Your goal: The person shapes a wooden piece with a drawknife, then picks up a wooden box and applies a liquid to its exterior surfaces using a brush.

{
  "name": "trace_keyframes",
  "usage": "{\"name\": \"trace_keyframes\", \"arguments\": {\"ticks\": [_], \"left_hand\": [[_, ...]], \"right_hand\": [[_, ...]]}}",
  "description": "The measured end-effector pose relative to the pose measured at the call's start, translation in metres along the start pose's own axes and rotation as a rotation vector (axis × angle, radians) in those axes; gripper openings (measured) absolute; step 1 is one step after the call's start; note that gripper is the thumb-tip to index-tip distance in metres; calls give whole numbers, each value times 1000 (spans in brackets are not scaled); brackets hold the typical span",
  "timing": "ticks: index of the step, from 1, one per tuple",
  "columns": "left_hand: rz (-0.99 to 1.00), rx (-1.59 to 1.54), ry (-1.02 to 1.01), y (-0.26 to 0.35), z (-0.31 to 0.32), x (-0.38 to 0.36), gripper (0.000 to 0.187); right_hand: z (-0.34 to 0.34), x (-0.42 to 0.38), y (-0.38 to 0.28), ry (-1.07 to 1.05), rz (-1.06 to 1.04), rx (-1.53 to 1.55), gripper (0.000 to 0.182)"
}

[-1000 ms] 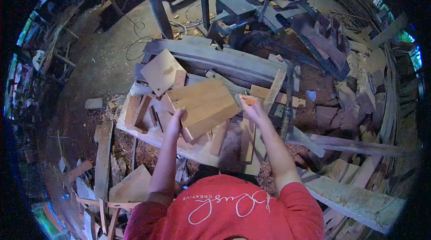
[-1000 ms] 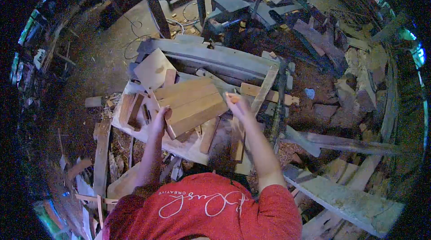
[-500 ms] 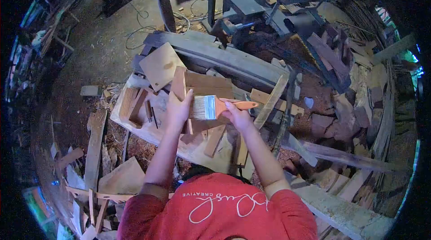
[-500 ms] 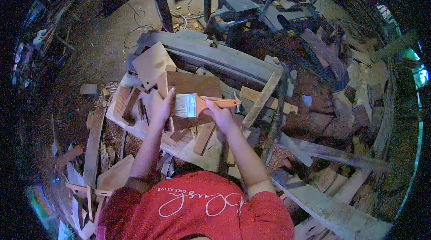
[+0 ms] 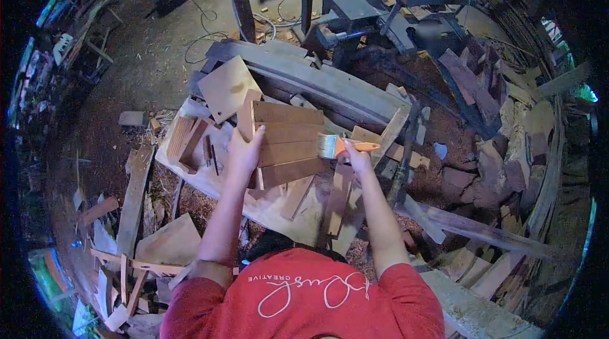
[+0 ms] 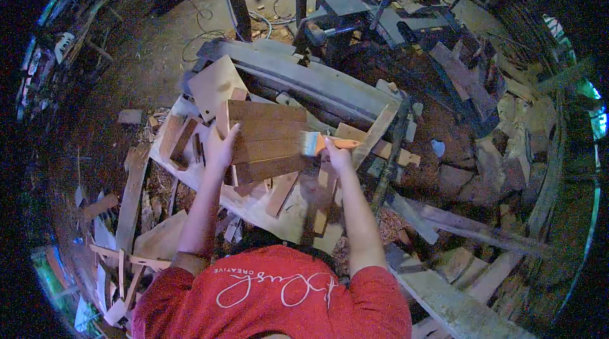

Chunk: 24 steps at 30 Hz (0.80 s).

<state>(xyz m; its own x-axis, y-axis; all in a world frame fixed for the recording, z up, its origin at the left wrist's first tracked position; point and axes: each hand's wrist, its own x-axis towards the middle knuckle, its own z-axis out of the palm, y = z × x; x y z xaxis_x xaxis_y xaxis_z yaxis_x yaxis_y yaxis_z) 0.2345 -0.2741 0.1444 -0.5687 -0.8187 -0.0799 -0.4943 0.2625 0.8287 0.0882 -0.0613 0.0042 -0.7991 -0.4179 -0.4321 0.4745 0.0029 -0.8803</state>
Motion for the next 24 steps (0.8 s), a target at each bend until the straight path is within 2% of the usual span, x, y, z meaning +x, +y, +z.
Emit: {"name": "trace_keyframes", "arguments": {"ticks": [3,5,7,10,11,13,17,19,22,24], "left_hand": [[-19,18,24,1,2,-11,53],[-18,17,32,0,3,-15,55],[-89,172,32,0,3,-17,58],[-109,193,30,-1,3,-19,60],[-109,192,28,-6,5,-17,60],[-57,88,36,-17,8,-14,58],[-39,70,55,-21,10,-13,57],[-45,24,56,-20,10,-13,58],[50,29,56,-16,7,-15,59],[40,82,60,-11,8,-16,59]], "right_hand": [[-24,20,9,29,-32,-296,33],[-25,20,9,32,-37,-248,31],[-26,19,8,39,-43,-199,29],[-28,20,4,35,-168,-335,21],[-28,21,4,37,-168,-336,21],[-25,16,1,26,-343,-213,19],[-15,-17,-27,135,-181,-156,16],[-23,-20,-16,115,-220,-34,17],[-41,-14,7,172,-320,-208,22],[-37,-7,23,141,-357,-136,21]]}}
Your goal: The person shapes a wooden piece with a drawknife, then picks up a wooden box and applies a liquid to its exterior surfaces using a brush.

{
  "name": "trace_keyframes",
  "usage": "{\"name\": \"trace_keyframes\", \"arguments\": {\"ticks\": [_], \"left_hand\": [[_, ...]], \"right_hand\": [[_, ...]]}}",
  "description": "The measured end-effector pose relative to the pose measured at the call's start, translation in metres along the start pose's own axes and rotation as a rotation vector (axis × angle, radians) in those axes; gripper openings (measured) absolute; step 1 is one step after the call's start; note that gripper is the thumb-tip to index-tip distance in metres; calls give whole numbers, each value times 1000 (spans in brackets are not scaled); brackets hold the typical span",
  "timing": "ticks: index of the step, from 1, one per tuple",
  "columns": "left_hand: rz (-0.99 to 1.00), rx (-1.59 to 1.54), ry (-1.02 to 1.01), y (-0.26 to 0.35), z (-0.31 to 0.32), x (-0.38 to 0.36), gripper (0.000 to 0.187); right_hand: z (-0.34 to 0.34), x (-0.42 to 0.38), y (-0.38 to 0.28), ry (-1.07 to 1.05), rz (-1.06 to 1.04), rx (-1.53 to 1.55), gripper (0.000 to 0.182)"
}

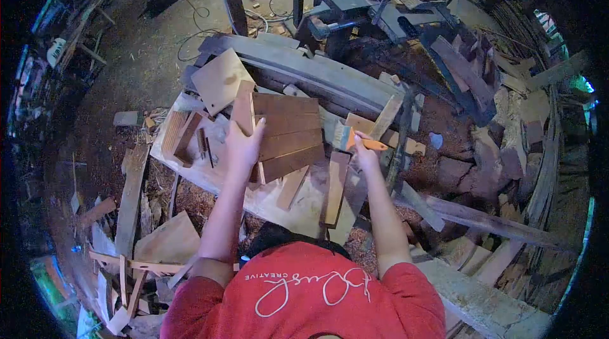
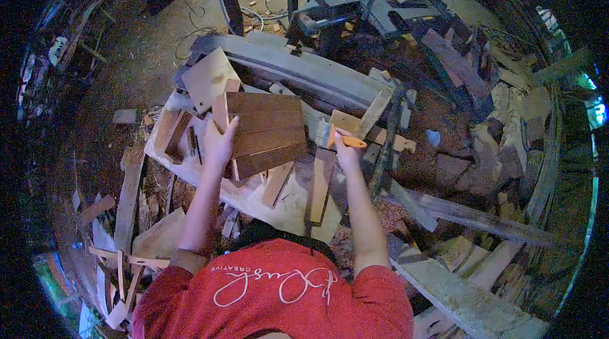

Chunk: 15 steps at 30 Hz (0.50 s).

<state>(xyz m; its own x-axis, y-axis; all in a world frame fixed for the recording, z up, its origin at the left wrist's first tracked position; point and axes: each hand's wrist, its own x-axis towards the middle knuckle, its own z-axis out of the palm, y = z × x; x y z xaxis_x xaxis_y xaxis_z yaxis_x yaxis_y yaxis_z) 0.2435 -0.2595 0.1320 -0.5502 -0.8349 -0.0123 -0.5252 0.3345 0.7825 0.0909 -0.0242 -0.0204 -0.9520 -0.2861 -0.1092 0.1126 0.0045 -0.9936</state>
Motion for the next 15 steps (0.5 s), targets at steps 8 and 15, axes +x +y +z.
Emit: {"name": "trace_keyframes", "arguments": {"ticks": [8,15], "left_hand": [[9,178,-44,21,0,-4,61],[16,181,-84,41,-2,-6,61]], "right_hand": [[83,-30,-53,-130,-74,-134,17],[91,-30,-139,-311,1,311,19]]}}
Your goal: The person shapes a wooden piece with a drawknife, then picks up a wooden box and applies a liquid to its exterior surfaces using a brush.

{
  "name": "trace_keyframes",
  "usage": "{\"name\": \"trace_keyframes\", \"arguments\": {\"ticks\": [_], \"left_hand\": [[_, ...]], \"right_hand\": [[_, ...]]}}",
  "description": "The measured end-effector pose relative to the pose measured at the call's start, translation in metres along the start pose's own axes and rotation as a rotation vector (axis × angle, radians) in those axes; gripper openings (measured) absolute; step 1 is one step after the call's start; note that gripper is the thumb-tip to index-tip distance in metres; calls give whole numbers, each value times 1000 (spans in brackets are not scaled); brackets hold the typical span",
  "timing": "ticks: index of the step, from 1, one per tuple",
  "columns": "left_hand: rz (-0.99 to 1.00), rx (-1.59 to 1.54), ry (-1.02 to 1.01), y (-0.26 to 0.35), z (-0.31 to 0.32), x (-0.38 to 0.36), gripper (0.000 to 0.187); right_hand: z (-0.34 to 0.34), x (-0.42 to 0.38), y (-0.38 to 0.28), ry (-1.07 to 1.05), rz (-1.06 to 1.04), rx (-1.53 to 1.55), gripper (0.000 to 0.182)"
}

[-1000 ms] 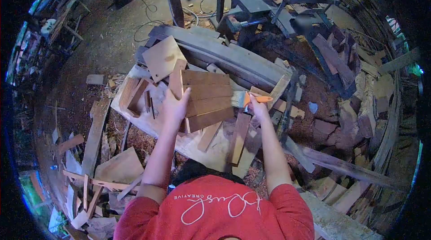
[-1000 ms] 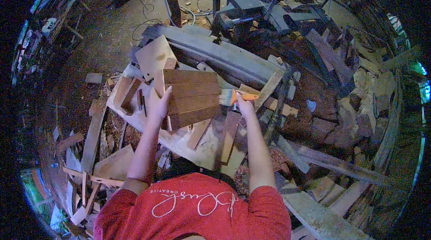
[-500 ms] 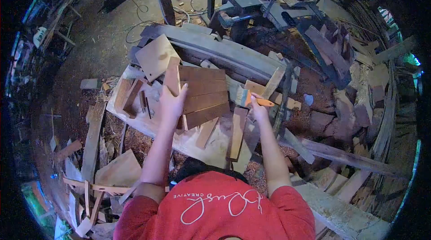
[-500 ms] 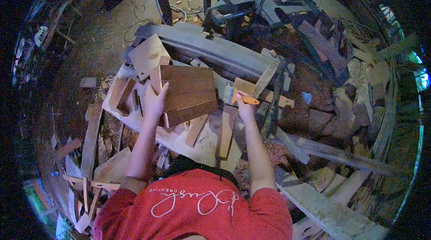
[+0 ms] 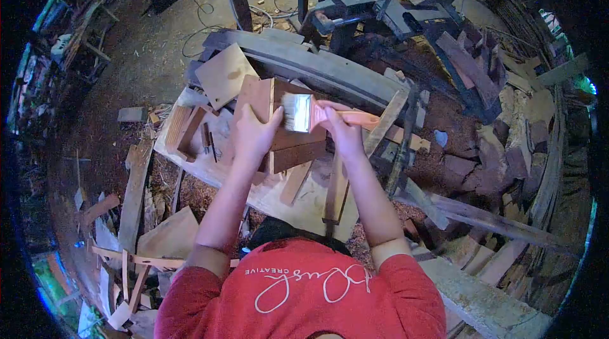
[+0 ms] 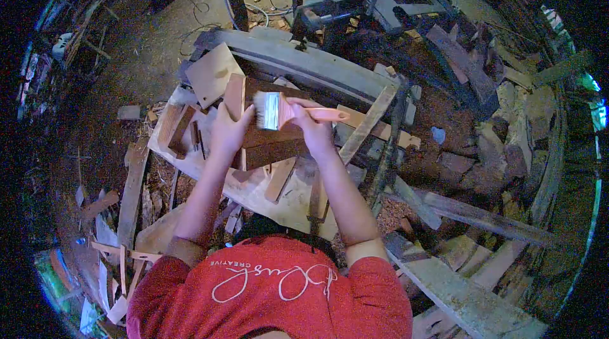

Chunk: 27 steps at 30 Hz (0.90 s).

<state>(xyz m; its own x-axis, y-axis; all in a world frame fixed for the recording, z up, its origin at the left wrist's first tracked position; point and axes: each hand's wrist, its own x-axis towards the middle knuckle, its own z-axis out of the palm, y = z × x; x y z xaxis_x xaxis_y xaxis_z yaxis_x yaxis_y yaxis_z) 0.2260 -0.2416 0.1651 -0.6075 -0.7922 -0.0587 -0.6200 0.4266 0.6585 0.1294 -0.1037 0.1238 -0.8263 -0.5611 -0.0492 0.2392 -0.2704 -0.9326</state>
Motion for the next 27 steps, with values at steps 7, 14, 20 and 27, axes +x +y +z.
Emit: {"name": "trace_keyframes", "arguments": {"ticks": [7,14,20,27], "left_hand": [[7,30,40,-11,12,10,60],[22,5,23,-16,9,6,67],[33,-22,25,1,0,-9,57],[49,-49,100,-19,9,5,54]], "right_hand": [[-41,17,76,100,176,434,25],[-102,39,96,297,-97,-528,21],[-43,60,66,228,-105,-791,19],[11,42,1,-67,-131,-111,20]]}}
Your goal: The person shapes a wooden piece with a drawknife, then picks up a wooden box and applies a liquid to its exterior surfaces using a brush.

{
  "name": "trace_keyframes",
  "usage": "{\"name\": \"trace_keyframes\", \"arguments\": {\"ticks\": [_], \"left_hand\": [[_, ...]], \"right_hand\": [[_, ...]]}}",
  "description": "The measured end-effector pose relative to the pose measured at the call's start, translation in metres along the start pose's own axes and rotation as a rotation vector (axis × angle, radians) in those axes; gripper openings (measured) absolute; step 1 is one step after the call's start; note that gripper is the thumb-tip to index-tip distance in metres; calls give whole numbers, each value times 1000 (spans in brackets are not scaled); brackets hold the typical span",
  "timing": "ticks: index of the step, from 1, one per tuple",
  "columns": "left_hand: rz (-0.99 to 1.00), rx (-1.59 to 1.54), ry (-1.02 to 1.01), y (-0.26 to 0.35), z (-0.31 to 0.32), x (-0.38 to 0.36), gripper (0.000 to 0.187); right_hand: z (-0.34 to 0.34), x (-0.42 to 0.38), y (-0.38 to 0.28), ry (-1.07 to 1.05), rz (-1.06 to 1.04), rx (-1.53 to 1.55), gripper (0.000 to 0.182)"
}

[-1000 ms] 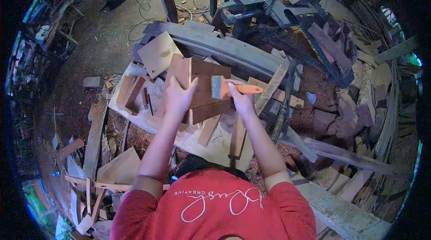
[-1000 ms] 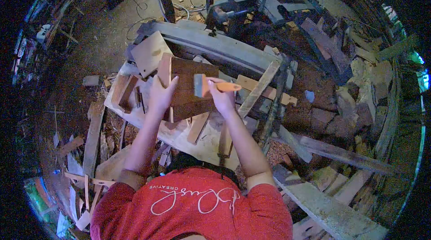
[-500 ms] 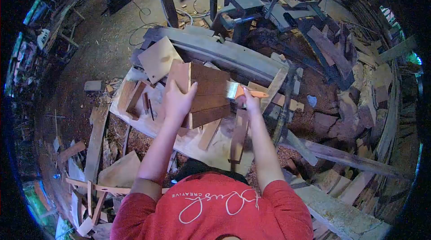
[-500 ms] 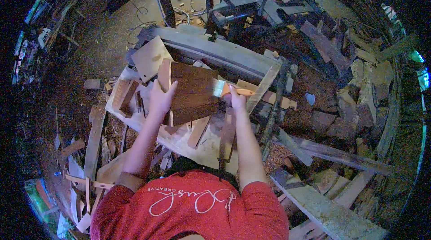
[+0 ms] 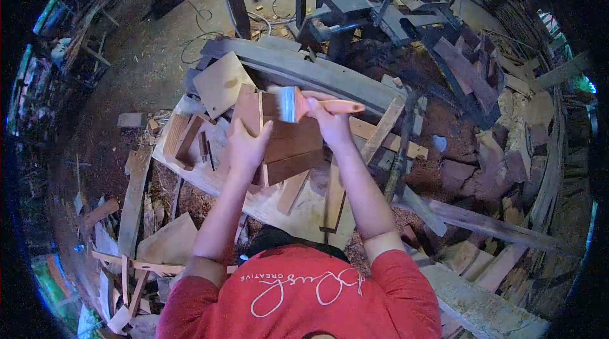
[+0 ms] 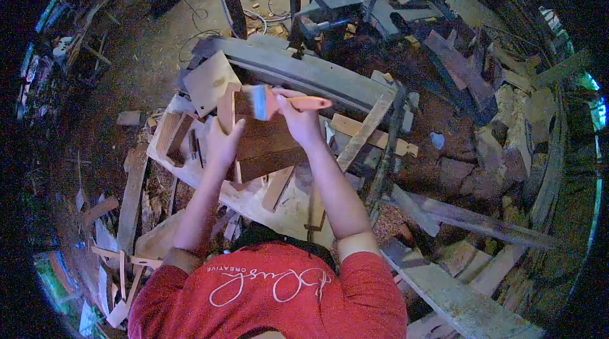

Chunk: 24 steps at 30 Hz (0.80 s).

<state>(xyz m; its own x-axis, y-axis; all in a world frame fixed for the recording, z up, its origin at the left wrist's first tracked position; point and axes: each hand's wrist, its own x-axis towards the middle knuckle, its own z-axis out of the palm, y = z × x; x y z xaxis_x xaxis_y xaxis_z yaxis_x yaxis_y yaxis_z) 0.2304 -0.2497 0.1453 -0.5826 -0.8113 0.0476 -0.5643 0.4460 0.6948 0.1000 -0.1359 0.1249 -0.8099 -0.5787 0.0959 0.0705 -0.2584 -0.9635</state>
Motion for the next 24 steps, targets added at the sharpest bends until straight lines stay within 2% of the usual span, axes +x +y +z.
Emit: {"name": "trace_keyframes", "arguments": {"ticks": [1,2,4,5,7,8,11,13,14,16,17,19,23,24], "left_hand": [[6,20,-6,2,0,1,53],[3,18,-9,5,-1,1,53],[9,27,-65,11,-3,0,53],[9,28,-65,14,-4,-1,53],[-40,38,-86,18,-4,0,49],[-39,37,-87,16,-3,1,49],[-10,-28,-44,3,0,9,53],[-33,-38,-37,-1,-1,11,54],[-35,-36,-38,1,-3,11,54],[-50,-23,-75,9,-9,12,56],[-46,-27,-75,8,-7,13,56],[-17,-37,-71,2,-3,15,56],[-17,10,-41,4,-5,11,55],[-23,-34,-44,0,-5,11,55]], "right_hand": [[0,0,-3,-30,47,257,21],[1,1,-5,-29,50,254,21],[2,1,-7,67,67,584,22],[-1,1,1,66,68,585,22],[-17,0,36,133,268,531,25],[-26,-3,55,134,268,530,25],[-54,-7,99,242,392,654,26],[-69,-10,111,435,428,463,23],[-76,-9,117,463,373,390,22],[-88,-5,123,586,280,-20,19],[-93,-5,126,589,276,-21,19],[-85,-10,92,484,124,-183,18],[-68,-28,65,383,99,-264,16],[-65,-36,65,374,25,-342,18]]}}
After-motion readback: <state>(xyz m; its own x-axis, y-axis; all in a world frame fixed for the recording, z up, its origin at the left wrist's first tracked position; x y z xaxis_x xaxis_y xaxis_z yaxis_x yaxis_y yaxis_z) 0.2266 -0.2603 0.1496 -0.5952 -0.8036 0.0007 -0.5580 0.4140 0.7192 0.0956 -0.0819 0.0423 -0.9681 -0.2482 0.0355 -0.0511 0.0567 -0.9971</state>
